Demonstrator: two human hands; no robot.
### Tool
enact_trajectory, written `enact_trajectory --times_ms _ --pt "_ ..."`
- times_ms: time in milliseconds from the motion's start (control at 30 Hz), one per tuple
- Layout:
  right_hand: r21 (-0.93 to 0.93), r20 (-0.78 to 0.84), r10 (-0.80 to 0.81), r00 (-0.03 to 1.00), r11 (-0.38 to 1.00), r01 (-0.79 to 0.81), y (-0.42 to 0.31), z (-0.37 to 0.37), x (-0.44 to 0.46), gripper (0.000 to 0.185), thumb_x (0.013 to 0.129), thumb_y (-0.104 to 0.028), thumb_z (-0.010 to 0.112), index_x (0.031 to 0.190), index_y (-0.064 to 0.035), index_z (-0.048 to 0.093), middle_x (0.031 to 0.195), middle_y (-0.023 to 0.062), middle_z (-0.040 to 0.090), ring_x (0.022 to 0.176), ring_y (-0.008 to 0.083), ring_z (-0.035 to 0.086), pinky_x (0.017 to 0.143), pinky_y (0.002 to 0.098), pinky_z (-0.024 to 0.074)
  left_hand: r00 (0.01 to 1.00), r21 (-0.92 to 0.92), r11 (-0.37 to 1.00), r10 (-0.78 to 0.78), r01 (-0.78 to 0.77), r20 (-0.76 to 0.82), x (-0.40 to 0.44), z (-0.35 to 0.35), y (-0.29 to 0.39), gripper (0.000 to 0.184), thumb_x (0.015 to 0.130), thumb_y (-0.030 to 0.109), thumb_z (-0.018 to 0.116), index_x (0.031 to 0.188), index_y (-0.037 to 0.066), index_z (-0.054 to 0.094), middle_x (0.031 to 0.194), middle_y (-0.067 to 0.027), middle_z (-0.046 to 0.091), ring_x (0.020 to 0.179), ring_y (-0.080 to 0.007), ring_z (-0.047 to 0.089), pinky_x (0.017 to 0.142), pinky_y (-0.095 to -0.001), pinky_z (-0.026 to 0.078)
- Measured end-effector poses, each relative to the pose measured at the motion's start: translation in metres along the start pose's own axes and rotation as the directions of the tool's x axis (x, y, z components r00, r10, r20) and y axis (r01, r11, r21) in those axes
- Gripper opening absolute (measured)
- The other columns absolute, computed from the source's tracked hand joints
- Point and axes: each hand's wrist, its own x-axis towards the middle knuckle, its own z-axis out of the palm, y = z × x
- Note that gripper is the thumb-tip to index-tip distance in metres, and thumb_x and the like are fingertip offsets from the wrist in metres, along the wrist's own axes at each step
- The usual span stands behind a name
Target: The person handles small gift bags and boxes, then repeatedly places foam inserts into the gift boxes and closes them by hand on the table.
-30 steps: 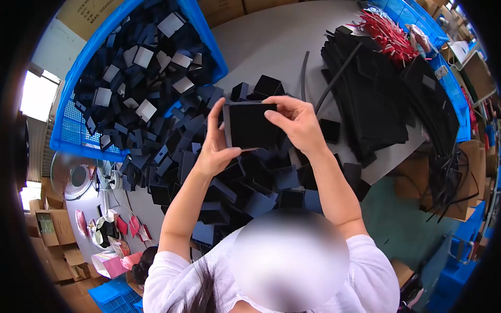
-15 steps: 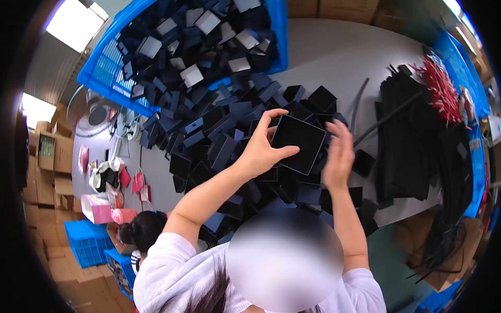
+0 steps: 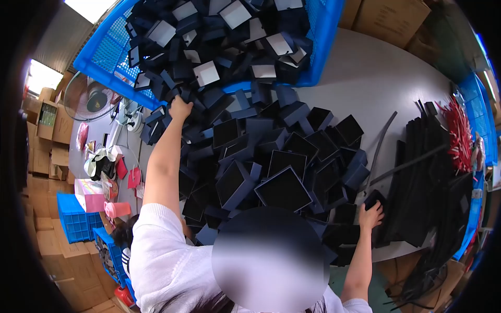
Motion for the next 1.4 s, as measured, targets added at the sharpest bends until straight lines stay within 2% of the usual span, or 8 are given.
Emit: enact_trajectory --times_ms 233,300,400,633,900,1100,1300,1400 --pt "0.077 -0.006 0.173 0.985 0.982 -0.172 -0.031 -0.029 0.004 0.074 0.068 -0.054 0.075 0.124 -0.0107 0.052 0.126 0.0167 0.055 0.117 0.0366 0.052 0.091 0.0512 0.0464 0.926 0.389 0.855 0.377 -0.343 -0.010 0.034 0.005 -0.063 0.035 0.090 0.033 0.056 0.102 0.001 0.060 0.101 -0.0252 0.064 0.089 -0.0401 0.066 0.074 -0.0493 0.053" --pt "0.220 -0.026 0.189 0.982 0.959 -0.179 -0.018 -0.006 0.014 0.061 0.067 -0.046 0.077 0.114 -0.0129 0.056 0.130 0.0159 0.051 0.122 0.0366 0.046 0.097 0.0510 0.0408 0.920 -0.210 0.935 0.204 -0.284 -0.335 0.028 -0.017 -0.063 0.045 0.089 0.028 0.055 0.127 0.004 0.050 0.111 -0.0235 0.062 0.104 -0.0394 0.061 0.078 -0.0476 0.053" --pt "0.387 -0.110 0.168 0.980 0.915 -0.114 -0.012 0.013 0.007 0.055 0.068 -0.046 0.076 0.108 -0.0136 0.057 0.135 0.0159 0.045 0.127 0.0396 0.035 0.100 0.0551 0.0335 0.923 -0.364 0.867 0.233 -0.340 -0.307 0.021 -0.036 -0.064 0.048 0.090 0.022 0.052 0.135 0.008 0.043 0.117 -0.0197 0.059 0.103 -0.0365 0.061 0.076 -0.0468 0.055" --pt "0.635 -0.556 0.057 0.829 0.673 0.380 0.025 -0.027 -0.030 0.019 0.078 -0.011 0.062 0.095 -0.0028 0.061 0.093 0.0164 0.064 0.096 0.0356 0.059 0.080 0.0421 0.0476 0.917 -0.918 0.306 0.228 0.251 0.327 -0.131 -0.187 0.025 0.047 0.089 0.015 0.055 0.134 0.011 0.043 0.119 -0.0104 0.054 0.106 -0.0274 0.057 0.072 -0.0430 0.058" --pt "0.320 0.007 -0.572 0.820 0.778 0.540 0.049 -0.019 -0.140 0.072 0.064 -0.029 0.083 0.127 -0.0191 0.049 0.114 0.0130 0.058 0.106 0.0325 0.056 0.089 0.0444 0.0459 0.681 -0.904 0.218 0.599 0.368 0.421 -0.290 -0.240 0.114 0.044 0.088 0.016 0.052 0.132 0.010 0.047 0.112 -0.0145 0.058 0.092 -0.0270 0.064 0.057 -0.0358 0.057" --pt "0.907 -0.188 -0.141 0.972 0.354 0.227 0.055 -0.047 -0.109 0.018 0.080 -0.011 0.070 0.096 -0.0036 0.067 0.083 0.0112 0.070 0.077 0.0187 0.067 0.069 0.0300 0.0516 0.478 -0.883 0.304 0.753 0.357 0.453 -0.389 -0.239 0.169 0.049 0.095 0.019 0.045 0.143 0.021 0.036 0.126 -0.0140 0.050 0.101 -0.0285 0.061 0.060 -0.0416 0.060" --pt "0.943 -0.239 -0.151 0.959 -0.274 0.192 0.042 -0.139 -0.123 0.010 0.089 -0.004 0.063 0.098 -0.0010 0.066 0.089 0.0039 0.068 0.085 0.0088 0.062 0.077 0.0202 0.0482 0.457 -0.897 0.437 0.786 0.068 0.417 -0.432 -0.219 0.192 0.051 0.097 0.021 0.045 0.146 0.019 0.029 0.121 -0.0197 0.050 0.096 -0.0255 0.062 0.062 -0.0351 0.060" --pt "0.924 -0.353 -0.243 0.903 -0.242 0.296 0.024 -0.187 -0.154 0.006 0.088 -0.004 0.064 0.093 -0.0003 0.067 0.088 0.0031 0.068 0.083 0.0082 0.061 0.078 0.0204 0.0473 0.386 -0.906 0.423 0.841 -0.031 0.379 -0.450 -0.208 0.199 0.048 0.099 0.028 0.044 0.144 0.015 0.031 0.112 -0.0184 0.056 0.095 -0.0236 0.061 0.075 -0.0338 0.055"
